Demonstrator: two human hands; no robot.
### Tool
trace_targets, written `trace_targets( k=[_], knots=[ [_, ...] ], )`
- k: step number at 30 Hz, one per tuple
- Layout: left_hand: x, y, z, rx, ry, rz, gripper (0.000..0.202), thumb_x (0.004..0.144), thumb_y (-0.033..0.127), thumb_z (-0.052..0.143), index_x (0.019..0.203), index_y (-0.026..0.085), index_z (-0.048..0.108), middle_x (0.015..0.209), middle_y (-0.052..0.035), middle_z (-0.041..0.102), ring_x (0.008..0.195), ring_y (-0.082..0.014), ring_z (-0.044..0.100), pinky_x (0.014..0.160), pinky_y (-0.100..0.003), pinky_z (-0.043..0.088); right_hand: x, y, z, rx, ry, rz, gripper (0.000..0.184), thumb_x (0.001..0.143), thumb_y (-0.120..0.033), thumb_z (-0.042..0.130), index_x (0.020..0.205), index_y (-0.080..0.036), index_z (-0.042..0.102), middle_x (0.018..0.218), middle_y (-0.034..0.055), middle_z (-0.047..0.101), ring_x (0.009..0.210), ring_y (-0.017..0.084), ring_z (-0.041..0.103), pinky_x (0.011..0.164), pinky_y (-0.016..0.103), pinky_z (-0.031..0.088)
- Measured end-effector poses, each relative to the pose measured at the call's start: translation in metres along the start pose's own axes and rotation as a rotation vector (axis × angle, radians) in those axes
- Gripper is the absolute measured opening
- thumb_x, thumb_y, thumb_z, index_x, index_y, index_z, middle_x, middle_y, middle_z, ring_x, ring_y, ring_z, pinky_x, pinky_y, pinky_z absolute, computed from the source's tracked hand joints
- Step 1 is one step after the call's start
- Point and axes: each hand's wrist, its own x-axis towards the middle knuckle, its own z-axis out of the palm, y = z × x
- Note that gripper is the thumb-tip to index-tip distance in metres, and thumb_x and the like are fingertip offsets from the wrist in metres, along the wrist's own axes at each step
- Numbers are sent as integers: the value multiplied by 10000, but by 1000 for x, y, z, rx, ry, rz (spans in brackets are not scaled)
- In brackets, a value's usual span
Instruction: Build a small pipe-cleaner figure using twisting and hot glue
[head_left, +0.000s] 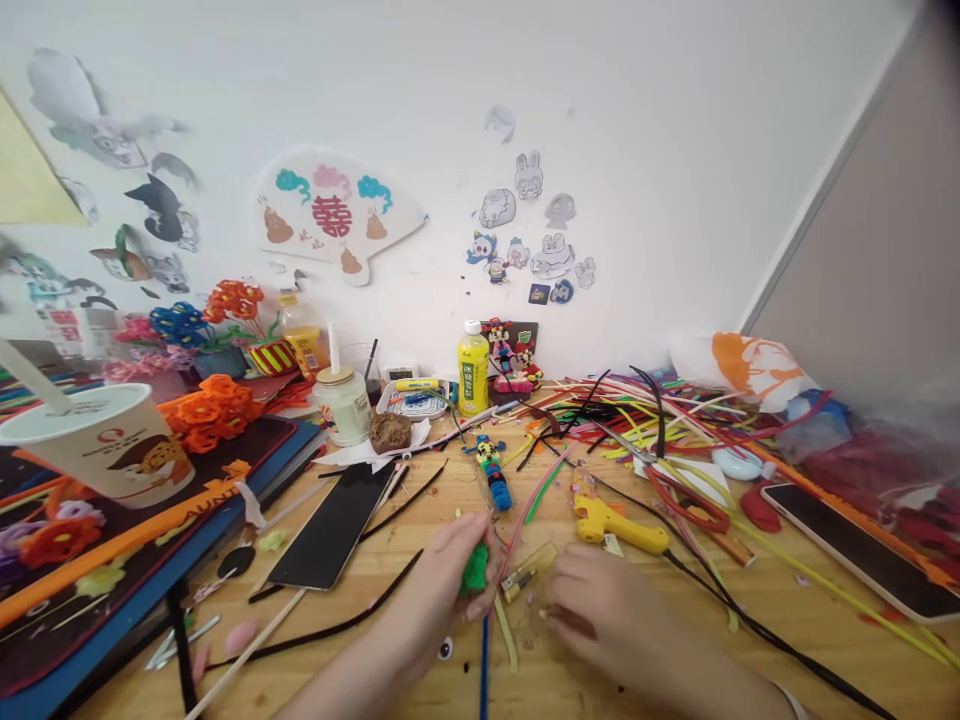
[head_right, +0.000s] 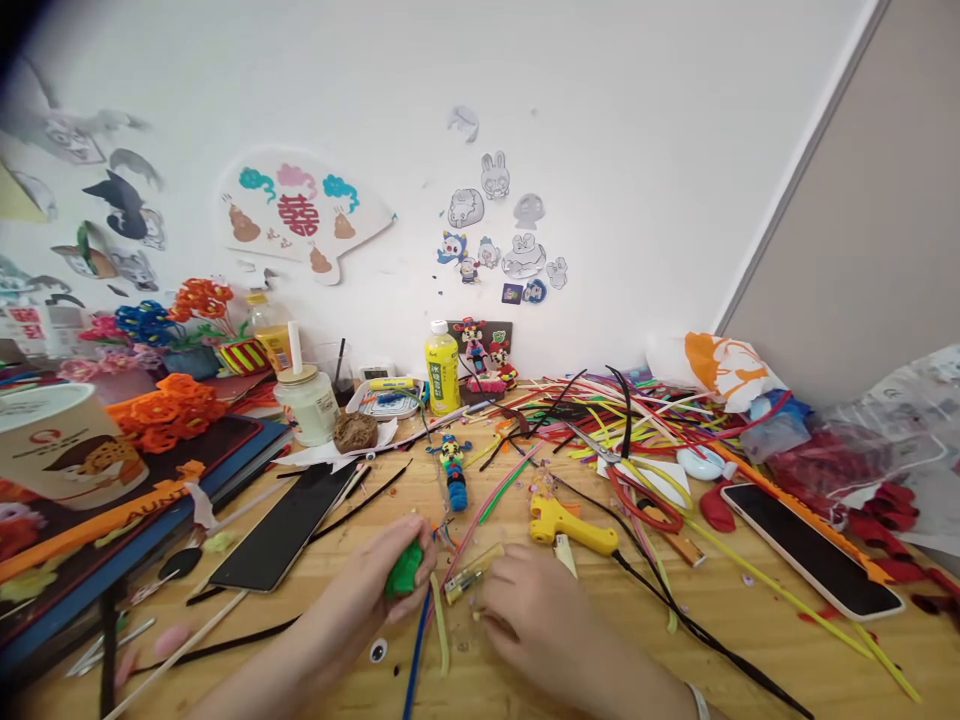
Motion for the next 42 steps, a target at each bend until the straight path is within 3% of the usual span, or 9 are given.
trace_targets(
  k=[5, 8, 11, 17, 21, 24, 30, 34, 42],
  knots=[
    [0, 3, -3, -224, -59, -82, 40, 691, 184, 470, 696, 178, 431, 612, 40, 530, 372, -31, 376, 340, -155, 155, -10, 9, 12, -96, -81, 4, 56, 742, -252, 612, 749, -198, 596, 743, 9, 614, 719, 174, 524, 598, 269, 375],
    [0, 3, -1, -172, -38, -90, 84, 669, 126, 484, 711, 176, 432, 578, 38, 527, 373, -36, 409, 314, -141, 121, -7, 22, 2, -113, 28, 124, 80, 796, -244, 540, 796, -194, 602, 778, 34, 609, 741, 184, 524, 640, 295, 401],
    [1, 4, 0, -88, -33, -71, 92, 745, 213, 523, 777, 176, 445, 651, 10, 588, 355, -25, 431, 290, -135, 116, -7, 46, -11, -274, 213, 342, 217, 759, -128, 493, 947, -164, 593, 916, 99, 601, 868, 243, 513, 734, 371, 407],
    [1, 2, -1, 112, 48, -27, 282, 720, 423, 589, 784, 173, 473, 631, 20, 623, 242, 7, 351, 283, -145, 81, -13, 77, -6, -314, 194, 572, 395, 610, -87, 529, 989, -176, 595, 893, 94, 611, 817, 255, 556, 699, 364, 429],
    [1, 4, 0, 134, 103, 20, 333, 663, 446, 640, 687, 143, 503, 522, 32, 604, 281, 13, 326, 339, -137, 166, -10, 76, -6, -239, 193, 593, 365, 577, -69, 536, 919, -171, 611, 855, 86, 580, 768, 236, 562, 651, 330, 439],
    [1, 7, 1, 88, 90, 13, 355, 647, 423, 664, 821, 131, 558, 516, 27, 606, 374, -23, 394, 409, -147, 255, -9, 77, -14, -189, 218, 596, 320, 611, -74, 519, 906, -153, 613, 887, 95, 576, 836, 249, 554, 714, 356, 441],
    [5, 4, -4, 251, 78, 26, 378, 656, 451, 639, 836, 128, 558, 495, 16, 607, 370, -61, 408, 399, -188, 256, -12, 84, -21, -24, 443, 524, 256, 700, -172, 526, 941, -139, 605, 990, 106, 607, 943, 247, 540, 838, 387, 414],
    [5, 4, -6, 321, 127, 55, 373, 667, 481, 614, 813, 142, 559, 365, 96, 423, 347, -54, 313, 384, -184, 206, -15, 71, -20, 303, 563, 525, 250, 769, -373, 523, 844, -154, 616, 817, 82, 666, 763, 219, 604, 687, 331, 482],
    [2, 6, -6, 298, 71, 98, 293, 715, 431, 598, 865, 188, 534, 550, 72, 466, 436, -57, 314, 421, -182, 242, -20, 39, -25, 735, 481, 320, 500, 770, -618, 418, 644, -178, 619, 575, 55, 645, 504, 155, 570, 475, 246, 470]
  ],
)
